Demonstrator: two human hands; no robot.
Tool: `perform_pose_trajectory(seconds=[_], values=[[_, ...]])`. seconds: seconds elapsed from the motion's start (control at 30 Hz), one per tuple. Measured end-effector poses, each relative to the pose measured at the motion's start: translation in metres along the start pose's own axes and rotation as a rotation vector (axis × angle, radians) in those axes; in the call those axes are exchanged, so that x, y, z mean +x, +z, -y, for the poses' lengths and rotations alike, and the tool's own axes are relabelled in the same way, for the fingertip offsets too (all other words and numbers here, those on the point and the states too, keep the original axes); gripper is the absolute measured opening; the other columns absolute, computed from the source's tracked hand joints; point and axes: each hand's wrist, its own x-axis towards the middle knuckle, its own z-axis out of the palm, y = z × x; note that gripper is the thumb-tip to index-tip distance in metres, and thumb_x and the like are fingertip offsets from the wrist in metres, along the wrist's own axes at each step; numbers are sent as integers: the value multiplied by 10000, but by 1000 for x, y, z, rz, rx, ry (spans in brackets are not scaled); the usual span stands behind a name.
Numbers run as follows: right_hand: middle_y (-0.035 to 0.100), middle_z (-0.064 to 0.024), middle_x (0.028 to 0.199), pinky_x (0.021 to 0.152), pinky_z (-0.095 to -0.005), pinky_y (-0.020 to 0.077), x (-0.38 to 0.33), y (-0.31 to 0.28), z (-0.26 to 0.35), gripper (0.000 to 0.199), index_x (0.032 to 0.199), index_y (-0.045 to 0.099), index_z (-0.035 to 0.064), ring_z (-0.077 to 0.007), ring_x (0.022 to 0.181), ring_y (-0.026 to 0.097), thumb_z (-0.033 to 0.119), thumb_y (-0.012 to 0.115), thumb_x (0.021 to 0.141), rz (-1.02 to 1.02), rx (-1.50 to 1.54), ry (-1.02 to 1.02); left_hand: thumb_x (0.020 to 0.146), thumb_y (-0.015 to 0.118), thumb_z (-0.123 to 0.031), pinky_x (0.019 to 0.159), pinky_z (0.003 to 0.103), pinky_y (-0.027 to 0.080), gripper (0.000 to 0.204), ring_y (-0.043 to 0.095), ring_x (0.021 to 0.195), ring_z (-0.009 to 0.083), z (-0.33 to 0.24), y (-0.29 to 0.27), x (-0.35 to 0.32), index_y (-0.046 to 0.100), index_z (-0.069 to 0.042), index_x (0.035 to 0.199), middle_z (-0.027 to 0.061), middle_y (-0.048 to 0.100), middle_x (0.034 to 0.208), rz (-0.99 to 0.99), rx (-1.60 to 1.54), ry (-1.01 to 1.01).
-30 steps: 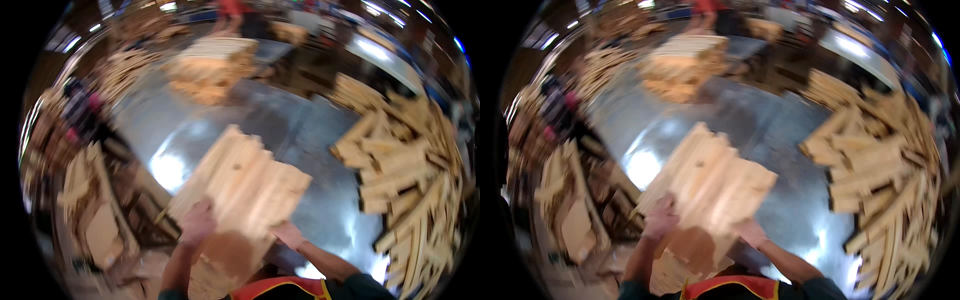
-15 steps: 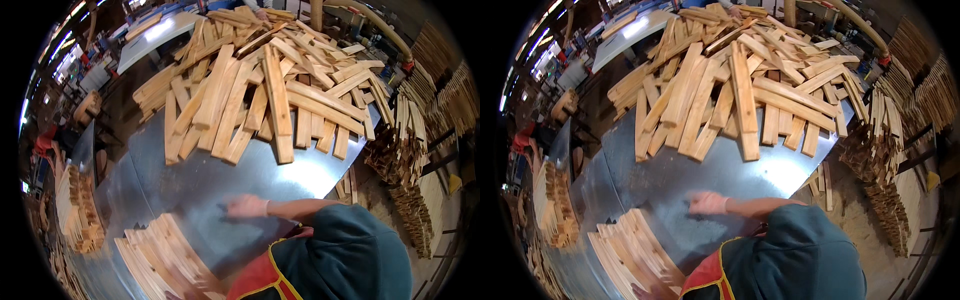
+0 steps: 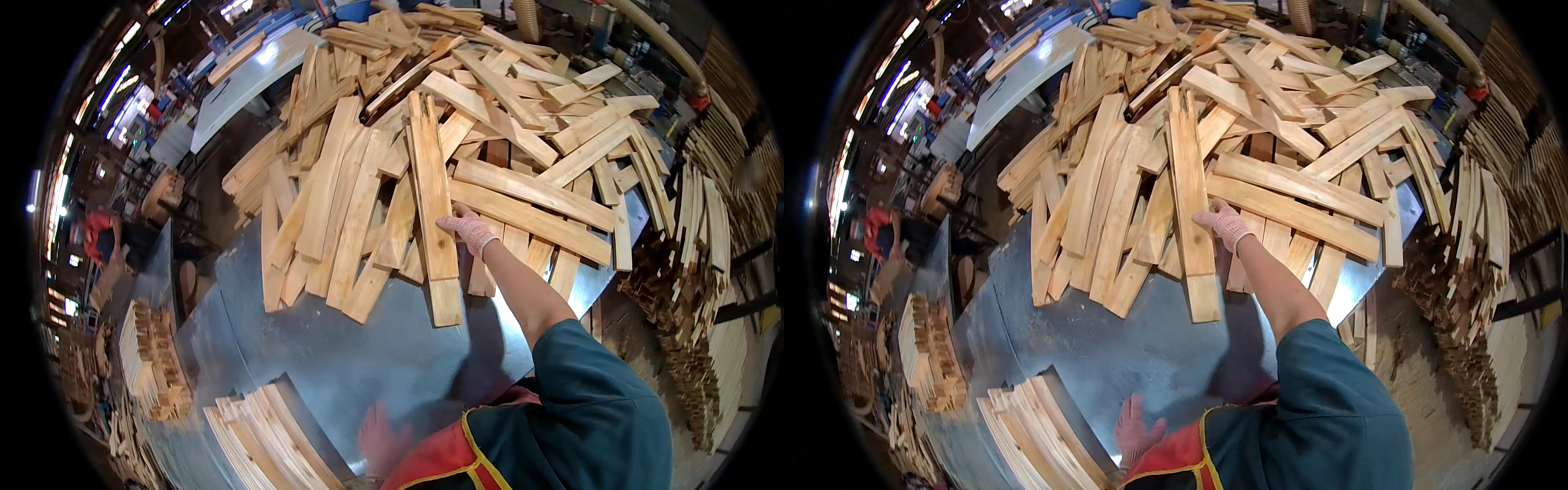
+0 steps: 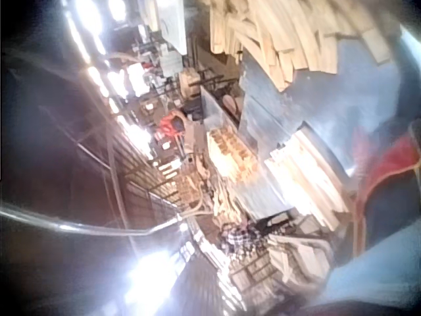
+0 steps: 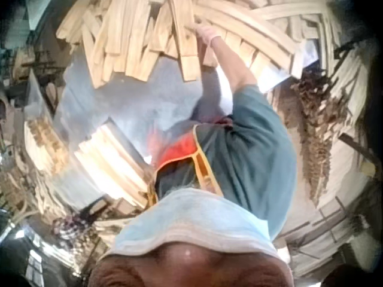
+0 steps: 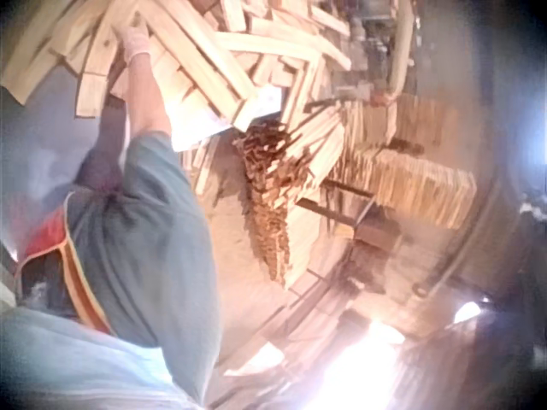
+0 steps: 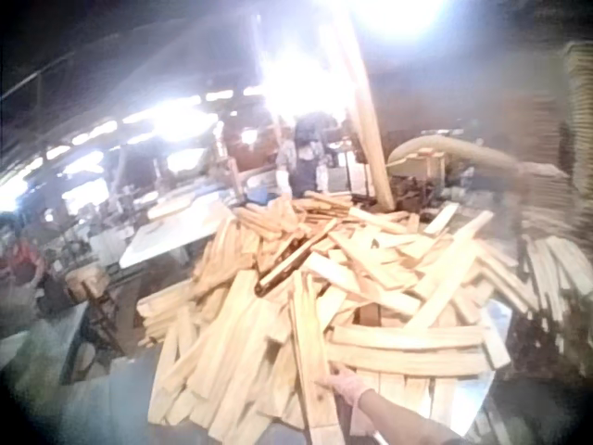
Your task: The person picks up wooden planks from a large pile on a metal table and stacks them into neat bundles. The person repeatedly gathers planks, aligns them, and places them into organized stacks, occasionally moving completed stacks to the side.
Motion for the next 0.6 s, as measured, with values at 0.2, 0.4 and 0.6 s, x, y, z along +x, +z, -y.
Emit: perform_pose_trajectory(seconds=[0.2,0.4,0.6], values=[[700,-201,1252,878,-374,585,-24,15,-34,910,1560,411,9,-256,1063,702,272,887,829,35,-170,-53,867,731,-476,1175,497,388,894,480,1431,377,-49,-27,14,410,-61,1591,196,486,1573,44,-85,72],[671,-218,1265,814,-415,591,-76,47,-23,1048,1604,266,22,-296,1010,709,341,898,831,-69,7,257,872,719,-457,1186,495,375,871,479,1436,362,-45,-2,29,410,-83,1596,189,480,1579,7,-82,150],[708,-109,1097,775,-372,567,-132,12,7,562,1328,632,14,-201,911,673,310,804,884,-122,-321,144,872,725,-451,1194,490,373,866,473,1447,351,-47,-26,41,412,-104,1601,164,477,1591,5,-121,208]])
